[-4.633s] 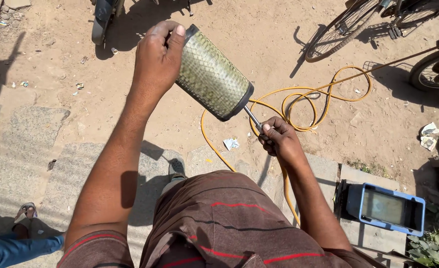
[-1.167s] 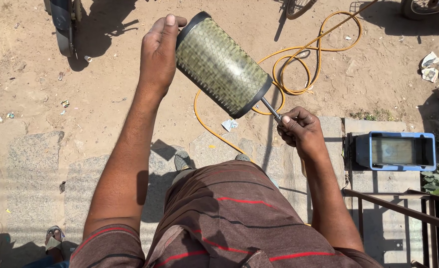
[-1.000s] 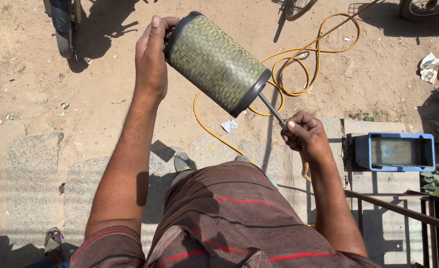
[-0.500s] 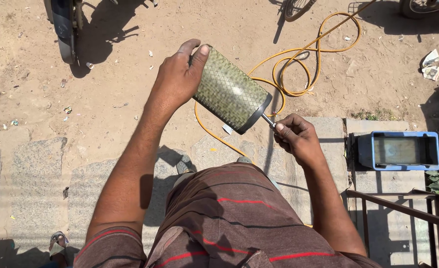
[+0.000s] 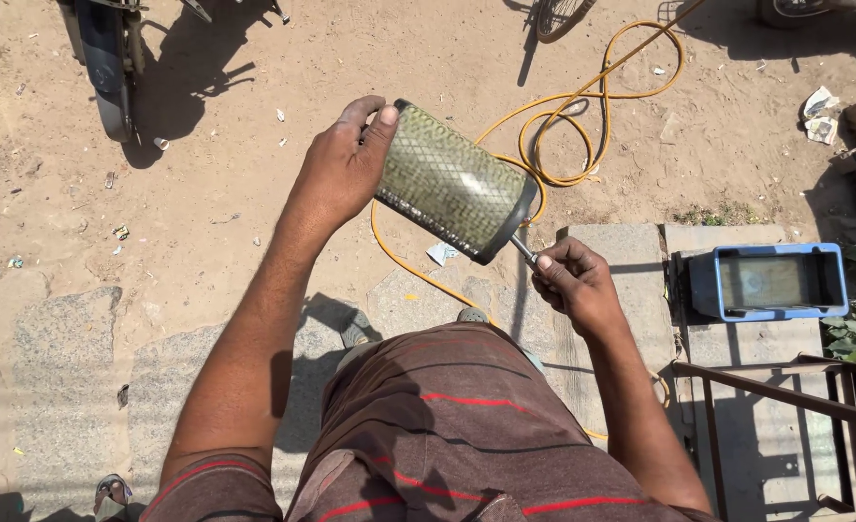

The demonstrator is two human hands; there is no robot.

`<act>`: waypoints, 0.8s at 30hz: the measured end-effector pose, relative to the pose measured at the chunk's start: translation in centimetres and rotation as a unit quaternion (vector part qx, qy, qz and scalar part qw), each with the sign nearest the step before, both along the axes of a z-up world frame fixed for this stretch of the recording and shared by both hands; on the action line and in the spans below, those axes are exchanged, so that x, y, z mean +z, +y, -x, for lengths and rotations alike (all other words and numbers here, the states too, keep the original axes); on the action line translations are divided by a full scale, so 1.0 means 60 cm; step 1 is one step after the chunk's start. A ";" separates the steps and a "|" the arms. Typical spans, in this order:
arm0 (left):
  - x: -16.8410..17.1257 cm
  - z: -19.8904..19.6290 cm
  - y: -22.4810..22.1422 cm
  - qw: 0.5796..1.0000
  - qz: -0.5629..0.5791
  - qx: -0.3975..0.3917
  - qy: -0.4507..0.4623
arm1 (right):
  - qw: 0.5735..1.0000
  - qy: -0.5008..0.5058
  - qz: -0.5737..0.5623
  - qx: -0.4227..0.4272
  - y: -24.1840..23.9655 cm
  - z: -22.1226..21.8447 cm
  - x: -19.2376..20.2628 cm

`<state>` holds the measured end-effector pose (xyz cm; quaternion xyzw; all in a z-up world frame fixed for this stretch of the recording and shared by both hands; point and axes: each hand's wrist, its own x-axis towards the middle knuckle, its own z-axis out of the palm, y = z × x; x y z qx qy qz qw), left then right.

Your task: Clean a cylindrical air filter and its housing using an air compressor nozzle.

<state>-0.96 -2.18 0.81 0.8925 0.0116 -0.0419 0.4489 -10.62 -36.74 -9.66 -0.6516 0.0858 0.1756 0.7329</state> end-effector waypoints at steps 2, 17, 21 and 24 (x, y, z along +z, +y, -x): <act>-0.011 0.002 0.005 0.999 0.019 0.007 -0.029 | 1.000 0.009 0.012 -0.004 -0.037 0.022 -0.001; -0.004 0.012 0.006 0.996 0.076 0.000 -0.048 | 0.999 0.016 0.049 0.016 -0.058 0.042 0.006; -0.021 0.001 0.001 0.994 0.089 -0.003 -0.064 | 0.998 0.040 0.054 -0.005 -0.032 0.020 0.000; -0.033 -0.032 -0.010 0.993 0.082 -0.035 -0.081 | 0.999 -0.006 0.032 -0.024 0.035 -0.044 0.000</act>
